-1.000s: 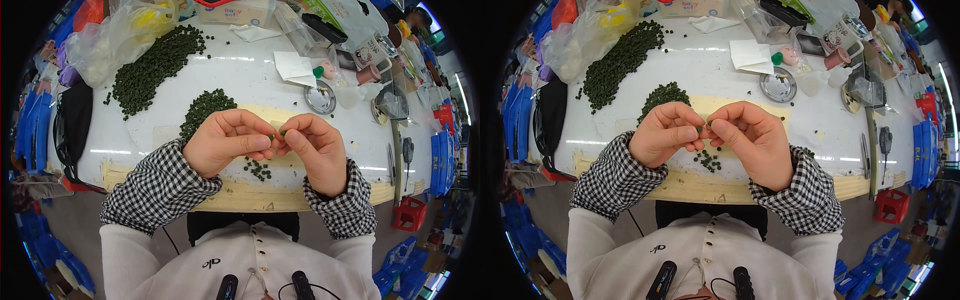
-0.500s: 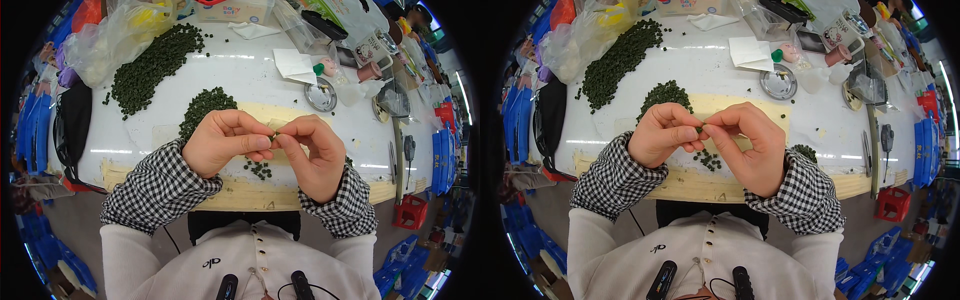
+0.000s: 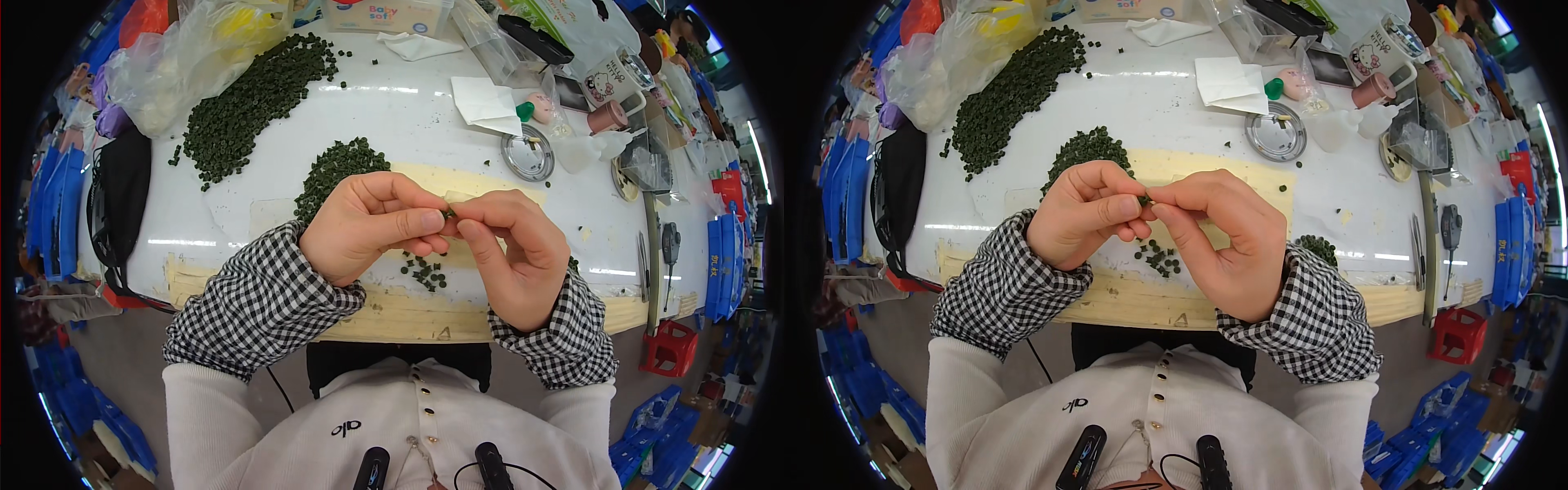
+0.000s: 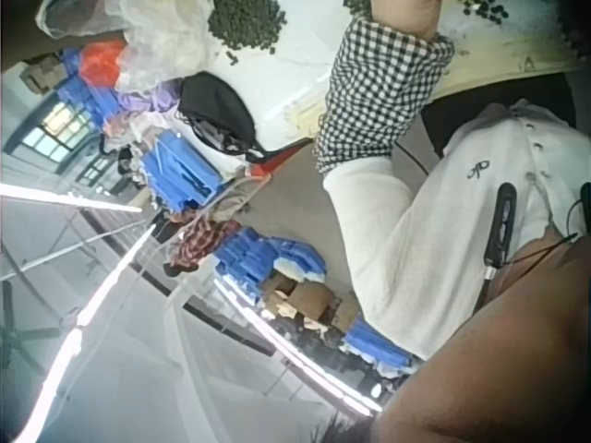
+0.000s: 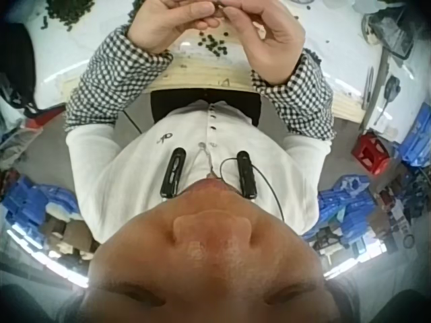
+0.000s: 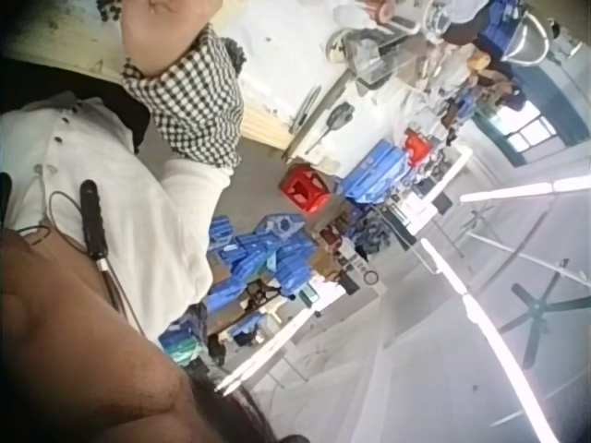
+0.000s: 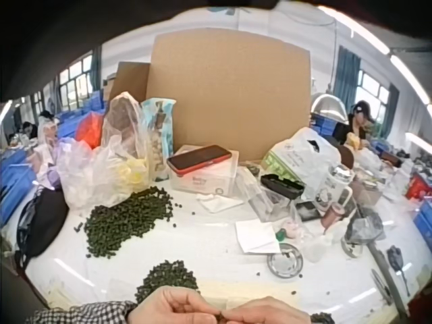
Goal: The recorder is manually assembling small green toy components onto a small plastic part.
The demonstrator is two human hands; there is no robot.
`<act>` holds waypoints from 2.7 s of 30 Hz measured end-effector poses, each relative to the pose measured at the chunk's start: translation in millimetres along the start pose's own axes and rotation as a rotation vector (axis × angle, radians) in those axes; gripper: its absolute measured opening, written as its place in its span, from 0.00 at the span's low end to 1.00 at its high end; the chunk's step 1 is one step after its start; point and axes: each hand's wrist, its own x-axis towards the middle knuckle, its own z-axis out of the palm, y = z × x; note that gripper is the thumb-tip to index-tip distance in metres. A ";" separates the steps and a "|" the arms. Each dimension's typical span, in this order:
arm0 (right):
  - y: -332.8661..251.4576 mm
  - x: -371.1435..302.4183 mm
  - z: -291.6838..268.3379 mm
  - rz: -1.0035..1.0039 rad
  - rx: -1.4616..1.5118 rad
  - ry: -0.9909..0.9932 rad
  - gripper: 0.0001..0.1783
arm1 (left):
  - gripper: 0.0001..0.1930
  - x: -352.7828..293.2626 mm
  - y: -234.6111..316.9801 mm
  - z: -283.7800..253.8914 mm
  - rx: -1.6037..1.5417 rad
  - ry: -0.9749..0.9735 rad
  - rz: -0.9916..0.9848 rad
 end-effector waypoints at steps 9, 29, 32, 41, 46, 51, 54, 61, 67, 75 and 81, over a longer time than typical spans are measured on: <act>0.4 1.1 0.4 -0.054 -0.036 -0.034 0.14 | 0.04 2.3 -1.4 -3.2 -0.035 0.001 0.044; 4.7 -2.8 5.6 0.070 0.114 -0.016 0.15 | 0.07 0.7 -1.4 6.4 0.390 0.176 0.376; 4.0 -2.3 6.0 0.063 0.112 -0.011 0.15 | 0.08 0.3 -3.1 7.5 0.377 0.162 0.420; 2.6 -2.4 4.1 0.061 0.105 -0.051 0.15 | 0.08 -1.3 -1.4 4.4 0.467 0.121 0.484; 2.5 -1.7 3.4 0.062 0.127 -0.089 0.15 | 0.08 0.1 -2.9 -0.3 0.582 0.105 0.557; 1.4 -0.9 2.9 0.057 0.111 -0.091 0.14 | 0.08 0.2 -1.2 0.5 0.580 0.100 0.552; 0.4 0.4 0.8 0.035 0.073 -0.087 0.14 | 0.08 0.4 -0.3 1.8 0.566 0.099 0.541; -1.1 3.4 -9.2 0.025 -0.048 0.057 0.12 | 0.07 -1.3 0.9 5.3 0.521 0.159 0.487; 3.3 13.1 -38.9 0.018 -0.439 0.108 0.08 | 0.07 0.7 0.2 4.6 0.521 0.163 0.449; 12.0 10.9 -32.1 0.022 -0.519 -0.063 0.05 | 0.07 0.8 0.3 5.0 0.522 0.152 0.398; -15.3 6.2 -39.2 -0.149 -0.410 0.317 0.03 | 0.07 -0.1 -0.8 5.1 0.496 0.115 0.316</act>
